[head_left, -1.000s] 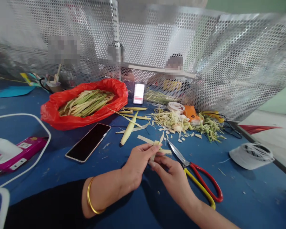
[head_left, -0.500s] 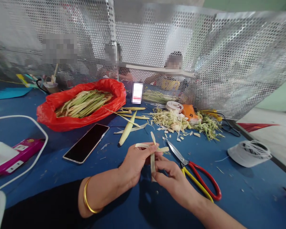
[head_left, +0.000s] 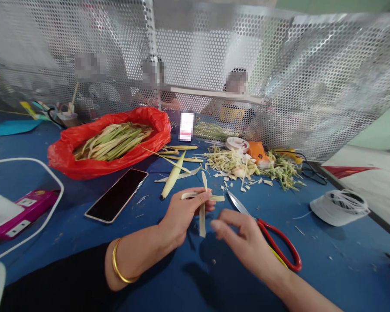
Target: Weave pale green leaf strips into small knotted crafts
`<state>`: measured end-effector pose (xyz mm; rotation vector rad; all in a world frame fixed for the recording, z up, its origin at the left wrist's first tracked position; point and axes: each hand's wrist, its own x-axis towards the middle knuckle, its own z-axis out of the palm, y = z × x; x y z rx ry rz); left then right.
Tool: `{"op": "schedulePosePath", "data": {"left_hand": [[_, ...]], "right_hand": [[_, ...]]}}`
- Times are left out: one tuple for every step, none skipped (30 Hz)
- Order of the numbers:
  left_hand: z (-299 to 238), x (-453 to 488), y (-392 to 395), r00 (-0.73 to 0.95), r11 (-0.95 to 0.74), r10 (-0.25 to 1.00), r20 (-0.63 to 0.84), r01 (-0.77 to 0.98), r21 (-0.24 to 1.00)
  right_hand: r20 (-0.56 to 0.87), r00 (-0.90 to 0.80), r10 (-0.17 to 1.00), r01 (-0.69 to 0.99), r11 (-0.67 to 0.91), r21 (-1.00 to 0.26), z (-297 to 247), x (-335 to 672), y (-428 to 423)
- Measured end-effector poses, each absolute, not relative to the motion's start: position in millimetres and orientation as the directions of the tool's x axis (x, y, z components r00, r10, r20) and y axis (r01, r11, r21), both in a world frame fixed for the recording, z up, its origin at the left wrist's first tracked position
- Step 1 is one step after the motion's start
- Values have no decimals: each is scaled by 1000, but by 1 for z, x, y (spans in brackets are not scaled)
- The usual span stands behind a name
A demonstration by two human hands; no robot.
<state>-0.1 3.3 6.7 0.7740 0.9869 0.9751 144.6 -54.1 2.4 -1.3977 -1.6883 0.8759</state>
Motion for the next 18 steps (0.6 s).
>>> {"op": "schedulePosePath", "data": {"left_hand": [[7,0,4,240,377,918,-315,-282,882],[8,-1,3,276,389,906,-321,-247,887],[9,-1,2,327,409,885,-332,-204,889],[9,-1,1,382,433,856,-349,-158,888],[9,0,-1,432,454,823,-369,-109,884],[9,0,-3,471,470,792,-389,-62,880],[9,0,-5,498,478,767,-404,-24,878],[8,0,-6,518,479,749,-413,6,878],[8,0,-7,534,478,735,-417,28,878],[7,0,-7,546,476,726,-418,40,878],[6,0,-8,556,476,718,-419,47,878],[6,1,-8,563,475,713,-418,51,878],[6,1,-8,566,475,710,-419,55,878],[6,1,-8,568,472,708,-419,61,880],[6,1,-8,570,464,708,-416,68,883],[7,1,-8,574,454,708,-411,74,888],[7,2,-9,578,445,709,-405,79,892],[8,2,-9,577,439,710,-403,83,894]], "right_hand": [[146,19,989,428,124,-895,2,149,-52],[152,141,978,375,89,-923,2,152,-50],[137,230,964,313,61,-948,2,156,-47],[103,268,958,248,34,-968,1,158,-45],[52,261,964,184,3,-983,1,159,-44],[-10,222,975,117,-36,-992,1,159,-42],[-74,166,983,48,-84,-995,1,158,-41],[-131,113,985,-18,-130,-991,1,157,-41],[-170,81,982,-77,-163,-984,1,155,-41],[-189,70,979,-125,-180,-976,1,154,-41],[-192,82,978,-155,-178,-972,0,153,-41],[-182,108,977,-165,-163,-973,-1,153,-41],[-161,144,977,-157,-138,-978,-2,152,-41],[-135,182,974,-139,-111,-984,-3,152,-41],[-110,217,970,-119,-85,-989,-4,152,-40],[-84,250,965,-100,-61,-993,-6,153,-40],[-59,277,959,-81,-38,-996,-8,153,-39],[-38,294,955,-61,-21,-998,-9,154,-38]]}}
